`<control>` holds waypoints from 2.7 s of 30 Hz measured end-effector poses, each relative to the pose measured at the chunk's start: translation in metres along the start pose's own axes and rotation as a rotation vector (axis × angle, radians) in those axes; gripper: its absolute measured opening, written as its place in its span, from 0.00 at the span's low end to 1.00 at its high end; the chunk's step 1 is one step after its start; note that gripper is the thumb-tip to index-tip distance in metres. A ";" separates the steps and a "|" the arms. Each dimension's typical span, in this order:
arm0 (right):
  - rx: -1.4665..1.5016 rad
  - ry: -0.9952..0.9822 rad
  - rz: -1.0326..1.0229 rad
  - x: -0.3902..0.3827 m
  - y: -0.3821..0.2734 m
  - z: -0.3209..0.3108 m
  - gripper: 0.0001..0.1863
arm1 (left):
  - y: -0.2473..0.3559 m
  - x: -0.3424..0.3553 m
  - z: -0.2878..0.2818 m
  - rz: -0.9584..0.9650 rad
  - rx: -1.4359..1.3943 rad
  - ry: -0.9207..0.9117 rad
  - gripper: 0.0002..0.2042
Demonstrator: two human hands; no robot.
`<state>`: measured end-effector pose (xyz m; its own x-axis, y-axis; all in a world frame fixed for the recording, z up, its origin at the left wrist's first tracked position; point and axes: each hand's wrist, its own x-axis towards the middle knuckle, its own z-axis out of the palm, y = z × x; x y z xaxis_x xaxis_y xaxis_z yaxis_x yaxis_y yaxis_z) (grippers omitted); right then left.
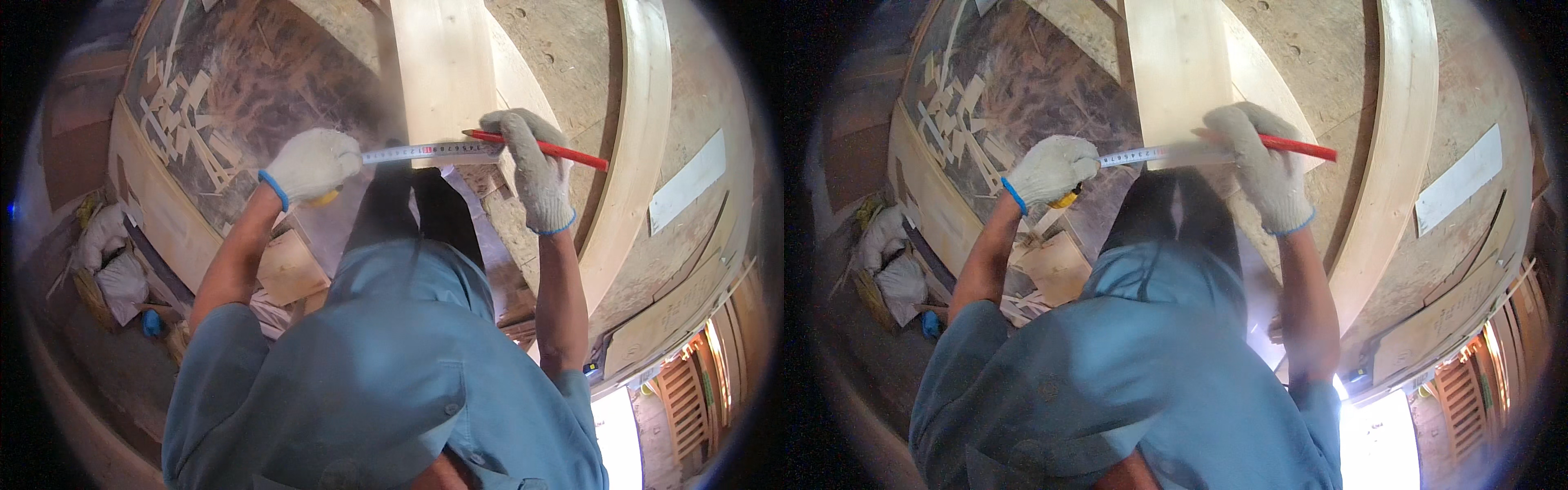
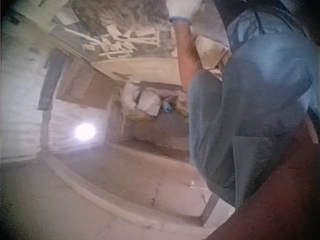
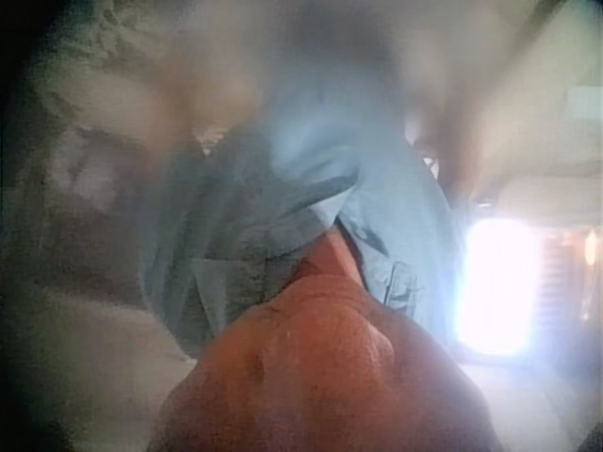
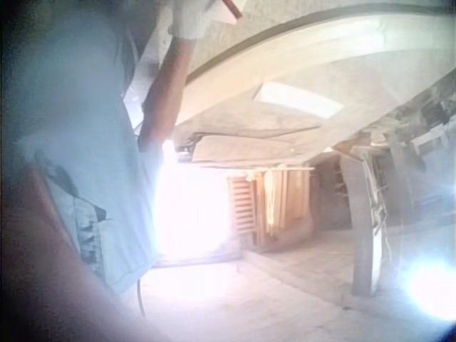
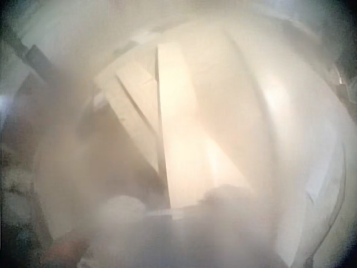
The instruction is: The person measures a curved wooden plank with a tape measure and marks it with a red pencil. They then move the plank to a workbench and continue measuring and marking it.
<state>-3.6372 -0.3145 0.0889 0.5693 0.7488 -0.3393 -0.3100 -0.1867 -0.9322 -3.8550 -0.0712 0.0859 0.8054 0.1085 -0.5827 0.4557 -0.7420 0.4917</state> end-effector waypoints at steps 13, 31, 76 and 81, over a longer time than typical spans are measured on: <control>-0.524 -0.168 -0.222 0.012 0.033 0.001 0.12 | -0.004 -0.003 -0.003 -0.026 0.041 0.003 0.14; -0.670 -0.168 -0.231 0.012 0.040 0.010 0.12 | -0.010 -0.001 0.002 -0.043 0.033 0.030 0.14; -0.203 0.414 -0.249 0.035 0.085 -0.012 0.18 | 0.046 0.038 0.037 0.430 0.140 0.296 0.05; -0.053 0.348 -0.152 -0.033 0.059 -0.047 0.20 | 0.116 0.040 0.065 0.396 0.161 -0.037 0.06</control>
<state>-3.6381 -0.3803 0.0389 0.8332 0.5111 -0.2108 -0.1675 -0.1299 -0.9773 -3.7942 -0.1958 0.0777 0.8910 -0.2273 -0.3929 0.0461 -0.8159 0.5764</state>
